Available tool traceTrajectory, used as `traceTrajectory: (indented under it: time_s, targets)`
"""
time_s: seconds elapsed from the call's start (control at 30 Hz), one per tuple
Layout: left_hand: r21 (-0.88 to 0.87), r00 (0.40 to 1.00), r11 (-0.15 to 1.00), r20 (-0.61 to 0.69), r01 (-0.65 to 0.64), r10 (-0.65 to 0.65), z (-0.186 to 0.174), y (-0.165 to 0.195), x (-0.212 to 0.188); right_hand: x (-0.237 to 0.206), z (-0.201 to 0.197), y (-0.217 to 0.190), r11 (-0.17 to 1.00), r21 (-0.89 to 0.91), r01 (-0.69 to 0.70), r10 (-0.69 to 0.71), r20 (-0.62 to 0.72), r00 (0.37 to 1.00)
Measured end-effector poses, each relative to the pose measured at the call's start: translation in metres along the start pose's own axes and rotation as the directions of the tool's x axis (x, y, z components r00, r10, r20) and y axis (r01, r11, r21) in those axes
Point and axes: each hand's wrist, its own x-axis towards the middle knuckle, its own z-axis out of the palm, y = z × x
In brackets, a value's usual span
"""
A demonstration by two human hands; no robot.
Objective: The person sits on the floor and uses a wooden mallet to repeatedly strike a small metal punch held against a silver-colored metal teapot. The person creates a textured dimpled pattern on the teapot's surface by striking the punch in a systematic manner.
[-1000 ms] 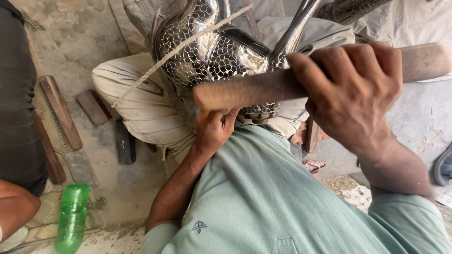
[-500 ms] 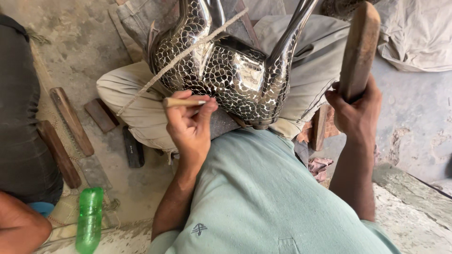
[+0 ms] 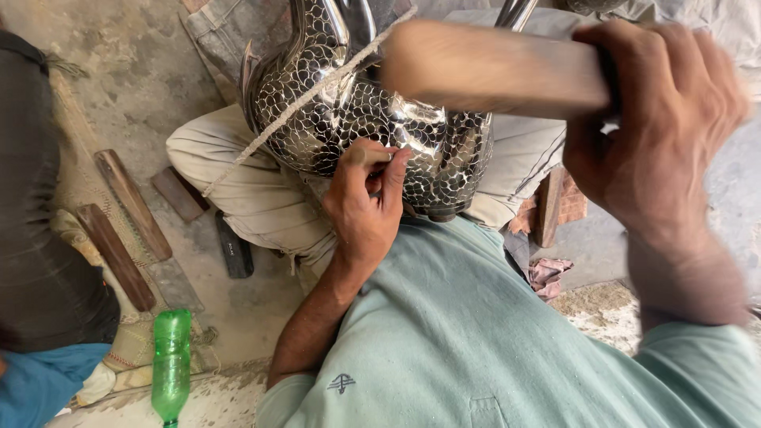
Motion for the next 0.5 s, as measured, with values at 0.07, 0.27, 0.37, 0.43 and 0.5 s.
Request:
traceTrajectory:
  time_s: [0.07, 0.27, 0.37, 0.43, 0.5]
  targets:
    - [-0.050, 0.996, 0.995, 0.024, 0.092, -0.091, -0.001, 0.000, -0.001, 0.028, -0.021, -0.007, 0.986, -0.048, 0.161, -0.159, 0.039, 0.986]
    - [0.009, 0.991, 0.991, -0.014, 0.135, -0.135, 0.001, -0.014, -0.008, 0.080, -0.061, -0.037, 0.789, -0.339, 0.513, -0.465, 0.217, 0.858]
    - [0.356, 0.983, 0.916, 0.056, -0.183, 0.174, -0.002, -0.028, -0.016, 0.088, -0.061, -0.045, 0.820, -0.253, 0.513, -0.465, 0.227, 0.856]
    - [0.241, 0.997, 0.967, 0.008, -0.081, 0.082, -0.001, -0.037, -0.023, 0.090, -0.060, -0.046, 0.760, -0.345, 0.551, -0.493, 0.248, 0.834]
    - [0.179, 0.999, 0.983, 0.032, -0.036, 0.031, 0.001, -0.044, -0.027, 0.090, -0.059, -0.045, 0.763, -0.340, 0.549, -0.487, 0.255, 0.835]
